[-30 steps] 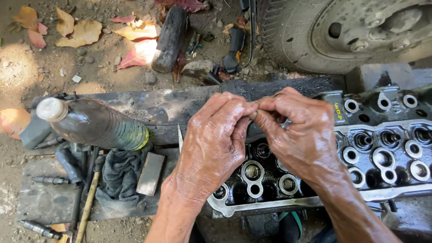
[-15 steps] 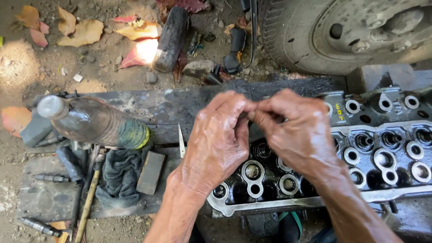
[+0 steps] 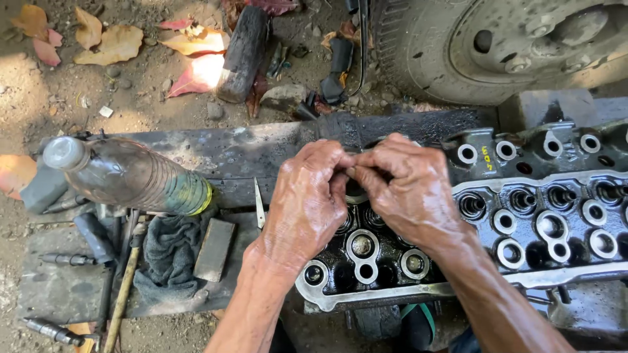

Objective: The person is cleaning and assembling small valve components into an engine cylinder head.

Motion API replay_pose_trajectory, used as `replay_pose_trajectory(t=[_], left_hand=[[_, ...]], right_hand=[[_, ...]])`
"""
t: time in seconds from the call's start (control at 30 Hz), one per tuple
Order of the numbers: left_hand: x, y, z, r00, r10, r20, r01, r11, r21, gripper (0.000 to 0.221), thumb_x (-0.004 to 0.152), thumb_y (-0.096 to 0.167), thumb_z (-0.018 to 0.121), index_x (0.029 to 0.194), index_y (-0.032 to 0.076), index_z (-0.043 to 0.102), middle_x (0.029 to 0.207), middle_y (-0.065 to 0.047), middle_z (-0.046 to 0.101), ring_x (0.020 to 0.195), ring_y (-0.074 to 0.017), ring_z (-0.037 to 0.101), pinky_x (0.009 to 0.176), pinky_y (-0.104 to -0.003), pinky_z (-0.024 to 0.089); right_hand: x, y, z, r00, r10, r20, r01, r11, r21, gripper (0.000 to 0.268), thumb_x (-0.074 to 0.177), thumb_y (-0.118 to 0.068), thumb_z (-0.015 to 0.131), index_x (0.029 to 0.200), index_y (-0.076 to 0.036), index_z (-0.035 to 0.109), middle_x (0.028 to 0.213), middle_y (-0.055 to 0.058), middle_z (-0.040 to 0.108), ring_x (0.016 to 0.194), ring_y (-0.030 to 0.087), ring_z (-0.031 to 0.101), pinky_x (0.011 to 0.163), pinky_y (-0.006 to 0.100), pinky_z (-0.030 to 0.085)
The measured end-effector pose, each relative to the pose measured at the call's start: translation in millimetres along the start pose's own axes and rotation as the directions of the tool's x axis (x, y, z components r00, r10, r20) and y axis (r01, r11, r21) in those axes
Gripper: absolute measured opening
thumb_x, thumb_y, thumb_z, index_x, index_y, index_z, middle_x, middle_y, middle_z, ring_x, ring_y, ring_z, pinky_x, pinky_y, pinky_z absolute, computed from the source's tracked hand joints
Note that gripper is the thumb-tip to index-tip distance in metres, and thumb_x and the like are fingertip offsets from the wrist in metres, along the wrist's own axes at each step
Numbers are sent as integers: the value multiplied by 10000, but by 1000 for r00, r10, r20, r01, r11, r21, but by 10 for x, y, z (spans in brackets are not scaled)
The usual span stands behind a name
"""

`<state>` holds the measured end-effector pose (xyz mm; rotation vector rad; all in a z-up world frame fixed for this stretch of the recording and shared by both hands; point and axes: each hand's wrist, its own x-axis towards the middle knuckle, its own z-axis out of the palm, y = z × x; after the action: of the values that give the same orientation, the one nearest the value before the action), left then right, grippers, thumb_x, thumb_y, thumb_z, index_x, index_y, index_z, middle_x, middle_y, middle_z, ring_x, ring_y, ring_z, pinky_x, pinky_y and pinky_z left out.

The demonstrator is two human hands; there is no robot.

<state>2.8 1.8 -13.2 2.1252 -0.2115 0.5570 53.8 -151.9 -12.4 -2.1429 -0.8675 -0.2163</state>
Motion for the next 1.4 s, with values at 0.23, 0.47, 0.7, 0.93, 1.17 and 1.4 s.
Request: replay_pose_trajectory(t=[0.23, 0.47, 0.7, 0.93, 1.17, 1.4], left_hand=[[32, 97, -65, 994, 102, -26, -104, 992, -67, 224, 774, -176, 628, 913, -4, 595, 899, -106, 652, 725, -220, 599, 629, -339, 512], [41, 48, -64, 992, -117, 36, 119, 990, -73, 233, 699, -85, 660, 899, 24, 612, 753, -65, 662, 626, -203, 624, 588, -338, 525], [51, 126, 68, 1000, -7, 17, 5, 995, 102, 188, 723, 58, 681, 902, 12, 646, 760, -125, 673, 603, -285, 622, 567, -387, 525], [153, 219, -65, 1000, 20, 1, -20, 993, 115, 349, 827, -51, 710, 1168, 9, 667, 966, -131, 729, 687, -194, 670, 547, -279, 581], [98, 310, -36, 995, 31, 91, -48, 980, 194, 235, 796, -59, 703, 1021, 7, 696, 963, -95, 697, 750, -230, 678, 677, -326, 568], [61, 113, 104, 984, -4, 177, -35, 975, 218, 157, 883, 1, 688, 1027, 56, 720, 924, -96, 688, 583, -137, 636, 431, -224, 569]], right_hand=[[5, -24, -31, 998, -8, -69, 10, 1000, 28, 90, 897, -33, 788, 818, -3, 757, 697, 72, 697, 535, 132, 530, 518, 292, 441], [96, -48, -198, 942, 299, 156, -304, 953, 12, 308, 791, -127, 800, 1075, -8, 786, 760, 79, 792, 496, 116, 633, 382, 225, 494], [125, -11, -400, 963, 269, 16, -269, 963, 10, 318, 824, -131, 831, 1104, 9, 774, 717, 69, 725, 488, 98, 501, 386, 226, 395], [102, 127, -600, 958, 277, -66, -274, 960, 52, 277, 836, -114, 818, 1062, 40, 775, 638, 55, 670, 464, 96, 470, 372, 239, 361], [66, 258, -667, 954, 283, -100, -279, 959, 55, 235, 835, -120, 807, 1006, 38, 781, 578, 44, 663, 428, 93, 476, 362, 242, 369], [77, 330, -715, 951, 283, -125, -269, 956, 114, 243, 838, -104, 805, 1018, 57, 775, 620, 56, 675, 460, 89, 496, 378, 225, 385]])
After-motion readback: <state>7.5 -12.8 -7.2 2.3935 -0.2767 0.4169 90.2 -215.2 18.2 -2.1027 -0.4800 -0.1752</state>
